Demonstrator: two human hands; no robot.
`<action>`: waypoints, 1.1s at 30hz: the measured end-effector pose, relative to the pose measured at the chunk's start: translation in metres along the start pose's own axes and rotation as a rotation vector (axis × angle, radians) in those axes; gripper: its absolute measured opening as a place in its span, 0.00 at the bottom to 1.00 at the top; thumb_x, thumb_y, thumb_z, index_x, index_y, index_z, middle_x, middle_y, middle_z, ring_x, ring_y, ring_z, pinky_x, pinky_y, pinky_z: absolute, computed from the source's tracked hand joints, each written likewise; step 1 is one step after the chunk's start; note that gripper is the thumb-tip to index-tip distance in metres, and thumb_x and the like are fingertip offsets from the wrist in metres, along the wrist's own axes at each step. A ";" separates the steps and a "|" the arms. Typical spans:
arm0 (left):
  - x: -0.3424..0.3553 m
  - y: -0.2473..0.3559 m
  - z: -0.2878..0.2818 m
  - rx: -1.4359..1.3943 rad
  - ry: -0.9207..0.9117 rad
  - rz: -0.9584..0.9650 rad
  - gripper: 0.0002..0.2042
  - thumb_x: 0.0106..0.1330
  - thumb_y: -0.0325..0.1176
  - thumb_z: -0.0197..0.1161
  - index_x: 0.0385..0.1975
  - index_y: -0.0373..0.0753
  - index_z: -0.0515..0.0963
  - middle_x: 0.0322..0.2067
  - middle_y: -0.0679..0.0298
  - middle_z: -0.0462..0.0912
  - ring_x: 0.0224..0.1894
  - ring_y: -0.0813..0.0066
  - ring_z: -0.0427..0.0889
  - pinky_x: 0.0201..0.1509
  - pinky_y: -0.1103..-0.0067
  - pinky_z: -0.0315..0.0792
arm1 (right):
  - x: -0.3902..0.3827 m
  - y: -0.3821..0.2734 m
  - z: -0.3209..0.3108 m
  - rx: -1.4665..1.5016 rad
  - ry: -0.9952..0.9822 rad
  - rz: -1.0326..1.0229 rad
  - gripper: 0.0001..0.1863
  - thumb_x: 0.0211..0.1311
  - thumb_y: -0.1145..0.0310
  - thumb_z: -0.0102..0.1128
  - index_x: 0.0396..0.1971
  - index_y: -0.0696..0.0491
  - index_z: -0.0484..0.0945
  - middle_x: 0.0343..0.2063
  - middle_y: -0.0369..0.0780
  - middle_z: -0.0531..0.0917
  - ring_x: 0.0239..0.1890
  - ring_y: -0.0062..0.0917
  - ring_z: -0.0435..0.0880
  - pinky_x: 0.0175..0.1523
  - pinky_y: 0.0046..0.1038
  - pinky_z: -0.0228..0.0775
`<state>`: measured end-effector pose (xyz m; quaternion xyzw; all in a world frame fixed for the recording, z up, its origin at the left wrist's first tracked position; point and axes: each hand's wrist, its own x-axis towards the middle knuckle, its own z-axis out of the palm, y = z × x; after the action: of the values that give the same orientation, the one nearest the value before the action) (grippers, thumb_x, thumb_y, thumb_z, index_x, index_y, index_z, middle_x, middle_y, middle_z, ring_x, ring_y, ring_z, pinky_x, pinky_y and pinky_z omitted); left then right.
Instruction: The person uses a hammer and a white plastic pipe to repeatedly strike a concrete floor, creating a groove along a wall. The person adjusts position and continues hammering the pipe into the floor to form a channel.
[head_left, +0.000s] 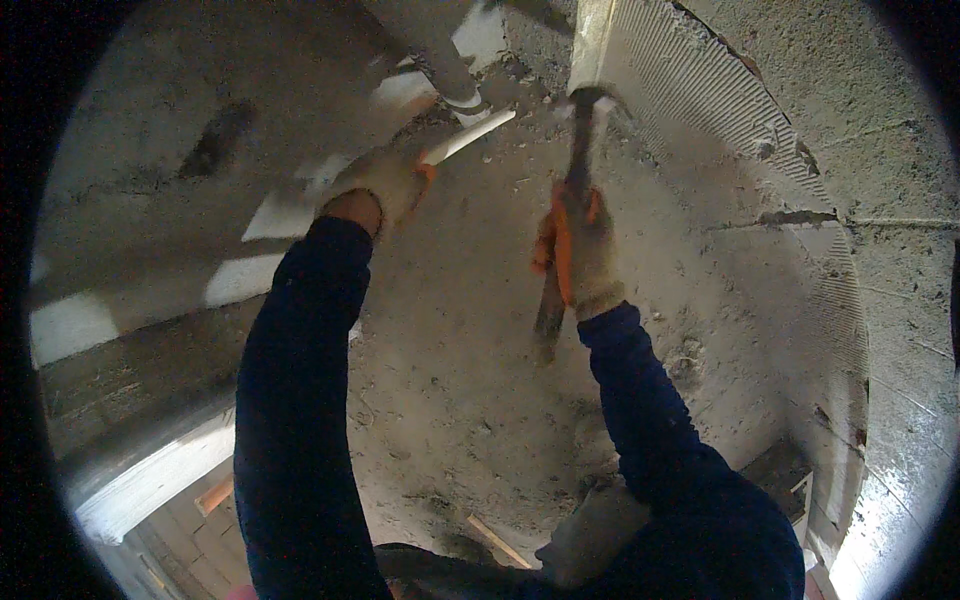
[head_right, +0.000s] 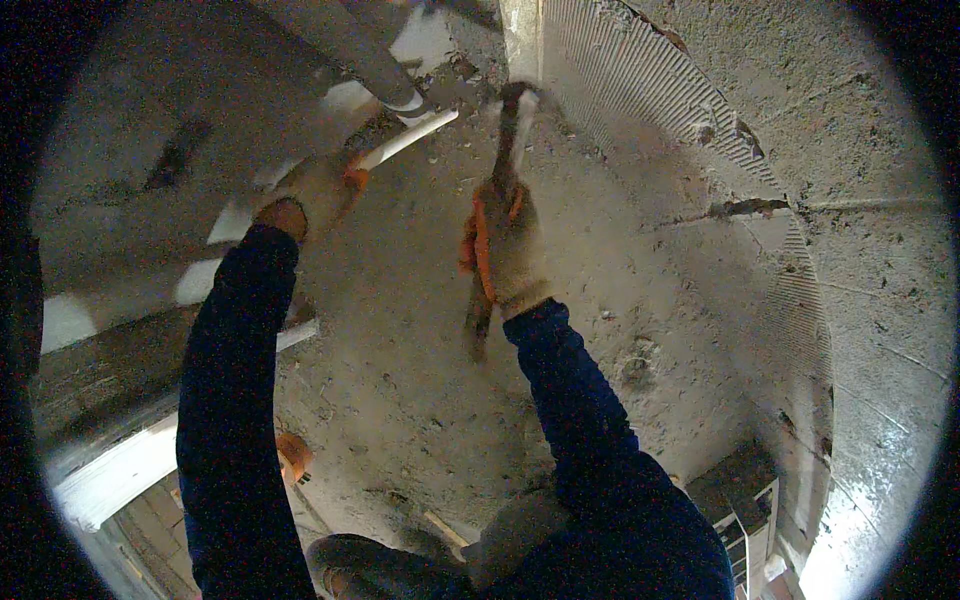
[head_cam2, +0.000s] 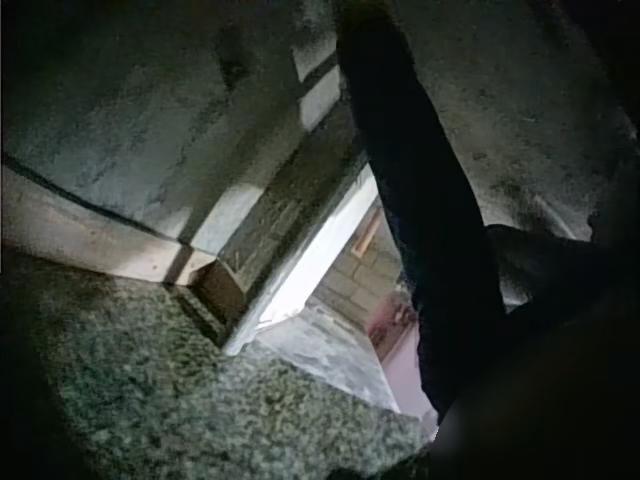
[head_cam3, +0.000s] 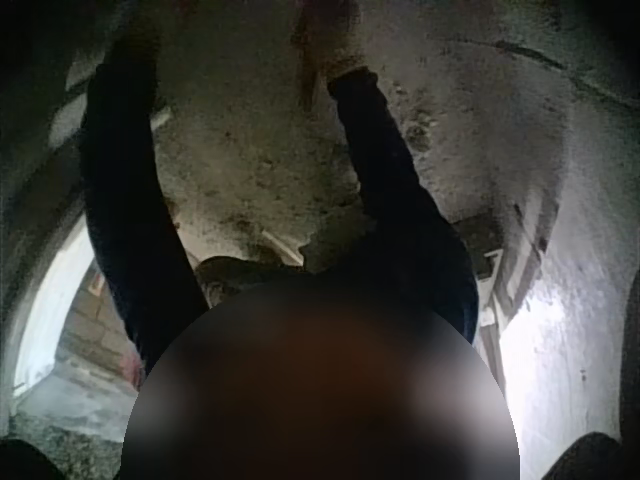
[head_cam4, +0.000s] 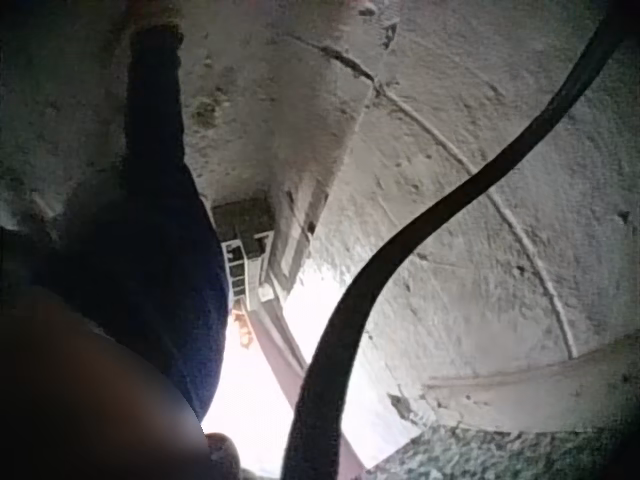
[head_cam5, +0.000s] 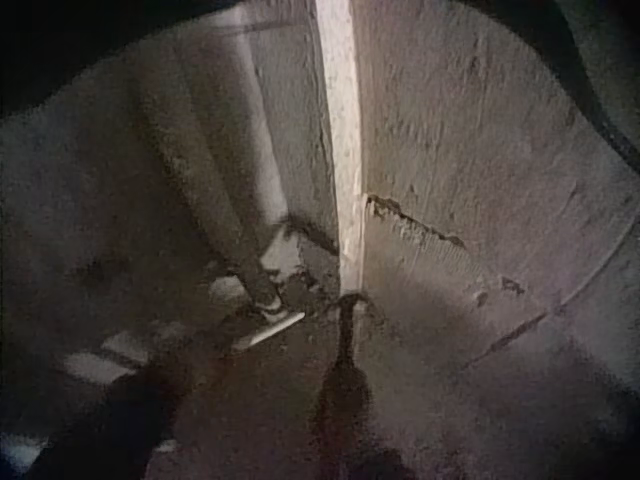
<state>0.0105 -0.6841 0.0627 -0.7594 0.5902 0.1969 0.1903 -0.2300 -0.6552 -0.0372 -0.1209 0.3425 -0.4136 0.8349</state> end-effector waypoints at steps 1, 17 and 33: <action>0.003 -0.001 -0.001 0.012 0.002 0.008 0.18 0.71 0.47 0.47 0.51 0.45 0.77 0.42 0.50 0.83 0.44 0.49 0.83 0.48 0.58 0.75 | 0.003 -0.004 0.007 0.004 -0.004 -0.185 0.12 0.69 0.57 0.55 0.44 0.46 0.68 0.23 0.34 0.74 0.17 0.24 0.72 0.19 0.32 0.67; 0.040 -0.010 -0.001 -0.010 -0.051 -0.003 0.18 0.69 0.47 0.52 0.50 0.46 0.78 0.45 0.52 0.84 0.47 0.52 0.83 0.51 0.60 0.76 | 0.032 -0.006 0.024 -0.100 -0.014 -0.389 0.13 0.69 0.52 0.54 0.42 0.44 0.70 0.22 0.35 0.73 0.16 0.26 0.71 0.22 0.35 0.64; 0.034 -0.001 -0.012 -0.012 -0.082 -0.040 0.17 0.70 0.48 0.52 0.45 0.45 0.82 0.37 0.58 0.86 0.39 0.56 0.85 0.45 0.62 0.77 | 0.039 -0.010 0.036 -0.260 0.159 -0.167 0.14 0.68 0.52 0.55 0.39 0.47 0.70 0.19 0.35 0.71 0.15 0.25 0.72 0.19 0.33 0.65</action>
<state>0.0203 -0.7184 0.0551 -0.7635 0.5654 0.2275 0.2137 -0.1948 -0.6945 -0.0245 -0.2227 0.4466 -0.4421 0.7453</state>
